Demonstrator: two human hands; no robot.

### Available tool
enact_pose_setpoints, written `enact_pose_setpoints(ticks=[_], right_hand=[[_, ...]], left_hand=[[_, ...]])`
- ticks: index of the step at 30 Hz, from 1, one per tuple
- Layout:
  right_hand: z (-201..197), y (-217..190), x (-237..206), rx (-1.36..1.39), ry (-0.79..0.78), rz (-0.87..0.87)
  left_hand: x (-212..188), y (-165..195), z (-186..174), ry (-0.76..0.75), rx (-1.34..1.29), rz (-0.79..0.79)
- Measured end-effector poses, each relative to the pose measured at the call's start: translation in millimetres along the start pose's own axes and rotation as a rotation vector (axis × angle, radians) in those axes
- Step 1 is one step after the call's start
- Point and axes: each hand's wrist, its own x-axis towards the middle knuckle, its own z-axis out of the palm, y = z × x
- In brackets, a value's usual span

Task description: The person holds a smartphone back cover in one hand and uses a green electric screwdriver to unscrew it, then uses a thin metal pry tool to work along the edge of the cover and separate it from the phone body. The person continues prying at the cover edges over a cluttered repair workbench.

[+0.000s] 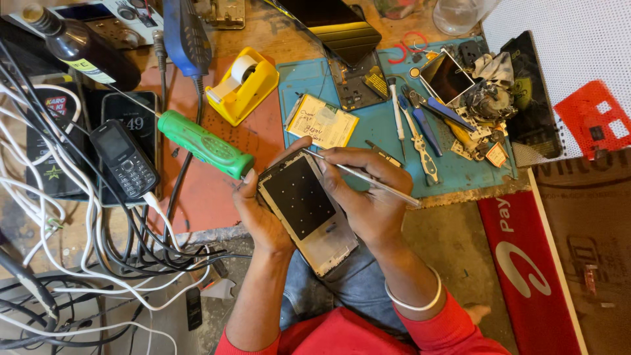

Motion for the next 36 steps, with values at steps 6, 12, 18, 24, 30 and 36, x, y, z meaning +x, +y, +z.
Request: enact_pose_setpoints(ticks=[6, 12, 18, 24, 30, 36], right_hand=[[12, 15, 2, -0.003, 0.051, 0.062], [9, 20, 2, 0.316, -0.006, 0.069], [9, 18, -1, 0.244, -0.021, 0.015], [9, 12, 0, 0.057, -0.018, -0.101], [11, 6, -2, 0.034, -0.054, -0.159], [8, -1, -1, -0.131, -0.11, -0.277]], left_hand=[[7, -7, -2, 0.041, -0.075, -0.011], [8, -8, -6, 0.029, -0.069, -0.043], [9, -7, -10, 0.065, -0.078, -0.039], [6, -3, -9, 0.105, -0.059, -0.033], [2, 0, -8, 0.047, -0.07, -0.056], [0, 0, -9, -0.012, -0.136, -0.074]])
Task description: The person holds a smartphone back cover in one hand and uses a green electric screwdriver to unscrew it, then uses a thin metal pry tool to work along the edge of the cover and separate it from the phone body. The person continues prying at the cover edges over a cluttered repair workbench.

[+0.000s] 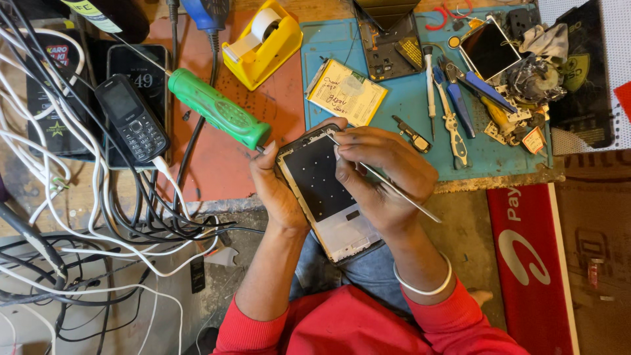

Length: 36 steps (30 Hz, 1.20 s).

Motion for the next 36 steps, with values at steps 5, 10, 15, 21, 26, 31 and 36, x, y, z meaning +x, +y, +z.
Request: enact_pose_setpoints(ticks=[5, 10, 15, 21, 26, 31, 36], right_hand=[[0, -2, -4, -0.064, 0.056, 0.019], [0, -2, -9, -0.143, 0.079, 0.021], [1, 4, -13, -0.066, 0.096, 0.042], [-7, 22, -13, 0.178, 0.058, 0.132], [-18, 33, -19, 0.035, 0.018, 0.143], [-23, 30, -32, 0.007, 0.0, 0.157], [-27, 19, -41, -0.143, -0.019, 0.118]], left_hand=[[-3, -3, -2, -0.089, -0.063, -0.025], [-6, -14, -2, -0.068, -0.008, -0.003], [-6, -14, -7, -0.051, 0.048, -0.017], [5, -14, -12, 0.081, 0.08, -0.101], [12, -21, -8, -0.072, 0.189, -0.125], [9, -24, -8, -0.019, 0.285, -0.04], [12, -26, -11, -0.028, 0.236, -0.041]])
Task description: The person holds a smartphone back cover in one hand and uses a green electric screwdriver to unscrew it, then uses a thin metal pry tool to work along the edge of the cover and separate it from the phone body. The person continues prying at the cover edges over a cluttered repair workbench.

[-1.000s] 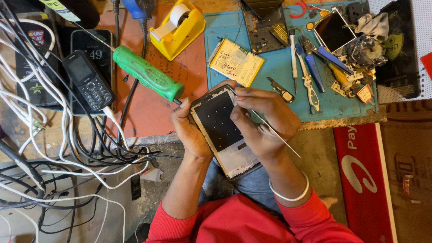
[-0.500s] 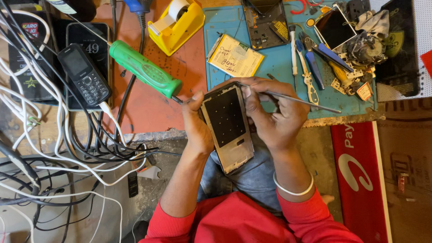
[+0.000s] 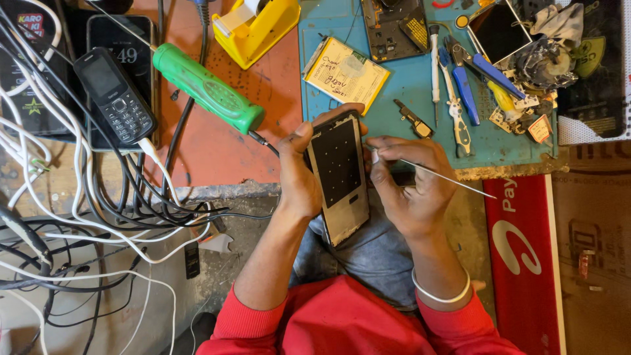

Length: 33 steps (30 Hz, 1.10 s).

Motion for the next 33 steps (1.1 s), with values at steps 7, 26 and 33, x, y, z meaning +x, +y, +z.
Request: enact_pose_setpoints(ticks=[7, 26, 33], right_hand=[[9, 10, 24, 0.091, 0.042, -0.003], [16, 6, 18, 0.313, 0.096, 0.079], [9, -8, 15, 0.061, 0.05, -0.039]], left_hand=[[-1, 6, 2, -0.007, -0.021, -0.097], [-3, 10, -1, -0.077, -0.119, -0.103], [-7, 23, 5, 0.03, -0.301, -0.07]])
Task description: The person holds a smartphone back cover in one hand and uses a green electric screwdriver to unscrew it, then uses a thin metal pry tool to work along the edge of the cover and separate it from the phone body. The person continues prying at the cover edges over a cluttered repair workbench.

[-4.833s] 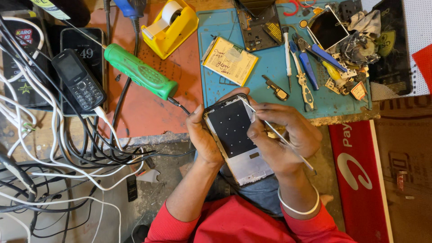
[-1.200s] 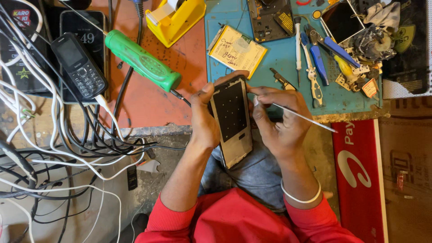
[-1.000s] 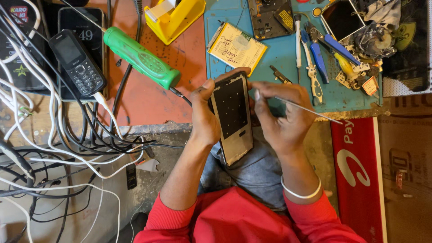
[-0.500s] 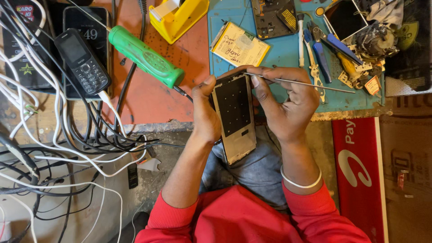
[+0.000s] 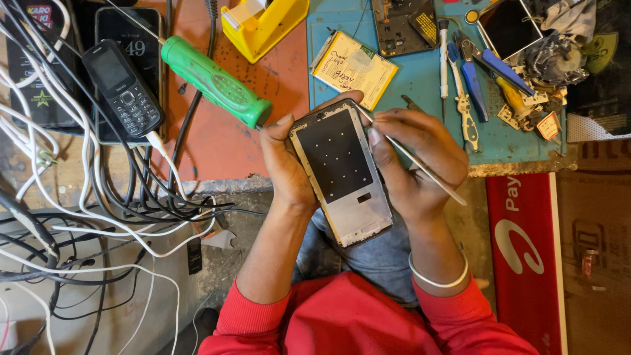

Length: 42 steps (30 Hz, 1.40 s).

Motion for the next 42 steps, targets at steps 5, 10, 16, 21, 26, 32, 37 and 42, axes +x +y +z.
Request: enact_pose_setpoints(ticks=[5, 10, 16, 21, 26, 32, 37, 42], right_hand=[[-4, -11, -3, -0.049, -0.021, 0.02], [5, -14, -9, 0.291, 0.054, 0.24], [11, -10, -14, 0.599, 0.178, 0.387], [8, -11, -13, 0.61, 0.151, 0.408], [2, -15, -10, 0.584, 0.083, 0.37], [-9, -13, -8, 0.576, 0.027, 0.394], [-2, -9, -6, 0.664, 0.116, 0.436], [5, -10, -8, 0.701, 0.166, 0.394]], left_hand=[[-3, 0, 1, -0.085, 0.029, 0.025], [-3, 1, 1, -0.119, 0.014, 0.029], [-6, 1, -2, -0.216, -0.107, -0.048], [-8, 2, -4, -0.213, -0.063, -0.051], [-10, 1, -4, -0.211, -0.037, -0.07], [-11, 0, -5, -0.207, -0.013, -0.095], [-7, -3, -1, -0.201, -0.004, -0.063], [-8, -1, 1, -0.201, -0.045, -0.076]])
